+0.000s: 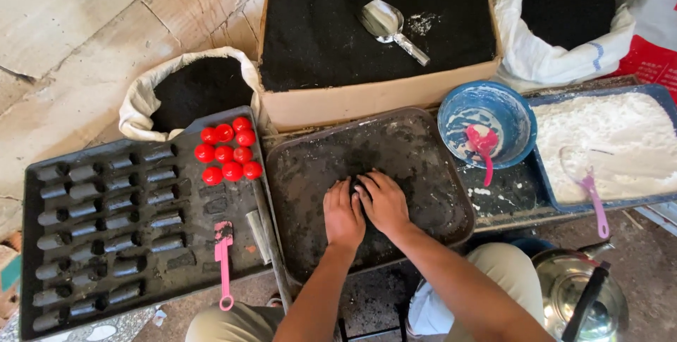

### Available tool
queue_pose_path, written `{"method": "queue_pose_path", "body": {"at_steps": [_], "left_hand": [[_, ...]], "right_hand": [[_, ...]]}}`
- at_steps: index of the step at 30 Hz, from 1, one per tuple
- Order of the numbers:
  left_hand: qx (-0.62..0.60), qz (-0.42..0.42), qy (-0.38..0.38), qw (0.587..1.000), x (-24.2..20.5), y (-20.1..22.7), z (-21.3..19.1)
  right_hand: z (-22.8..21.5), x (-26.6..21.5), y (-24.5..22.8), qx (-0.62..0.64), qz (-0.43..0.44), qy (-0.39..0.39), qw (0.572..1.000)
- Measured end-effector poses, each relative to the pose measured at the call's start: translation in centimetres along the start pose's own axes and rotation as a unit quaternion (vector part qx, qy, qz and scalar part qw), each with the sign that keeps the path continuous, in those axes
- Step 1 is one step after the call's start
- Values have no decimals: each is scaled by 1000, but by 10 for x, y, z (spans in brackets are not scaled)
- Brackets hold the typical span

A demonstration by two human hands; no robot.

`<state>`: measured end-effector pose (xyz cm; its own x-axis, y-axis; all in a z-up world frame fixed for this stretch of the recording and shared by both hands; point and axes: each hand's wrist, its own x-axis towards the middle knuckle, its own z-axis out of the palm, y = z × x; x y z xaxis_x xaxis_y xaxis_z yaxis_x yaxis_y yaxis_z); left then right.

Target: Kneading and shaping a large ball of charcoal mixture by hand on a metal tray in preparation for molding.

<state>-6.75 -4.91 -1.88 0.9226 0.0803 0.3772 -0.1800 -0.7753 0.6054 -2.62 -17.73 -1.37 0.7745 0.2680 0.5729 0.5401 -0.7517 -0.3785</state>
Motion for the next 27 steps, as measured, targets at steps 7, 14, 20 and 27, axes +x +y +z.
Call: {"method": "queue_pose_path", "body": {"at_steps": [7, 14, 20, 27], "left_hand": [[77, 31, 80, 993, 6, -22, 28], [117, 93, 113, 982, 23, -22, 18], [151, 117, 121, 974, 35, -35, 24], [118, 97, 131, 980, 41, -30, 18]], "right_hand": [[27, 1, 14, -27, -34, 72, 996], [29, 4, 20, 3, -11, 52, 999], [29, 16, 23, 15, 12, 16, 1000], [25, 26, 17, 13, 59, 17, 998]]}}
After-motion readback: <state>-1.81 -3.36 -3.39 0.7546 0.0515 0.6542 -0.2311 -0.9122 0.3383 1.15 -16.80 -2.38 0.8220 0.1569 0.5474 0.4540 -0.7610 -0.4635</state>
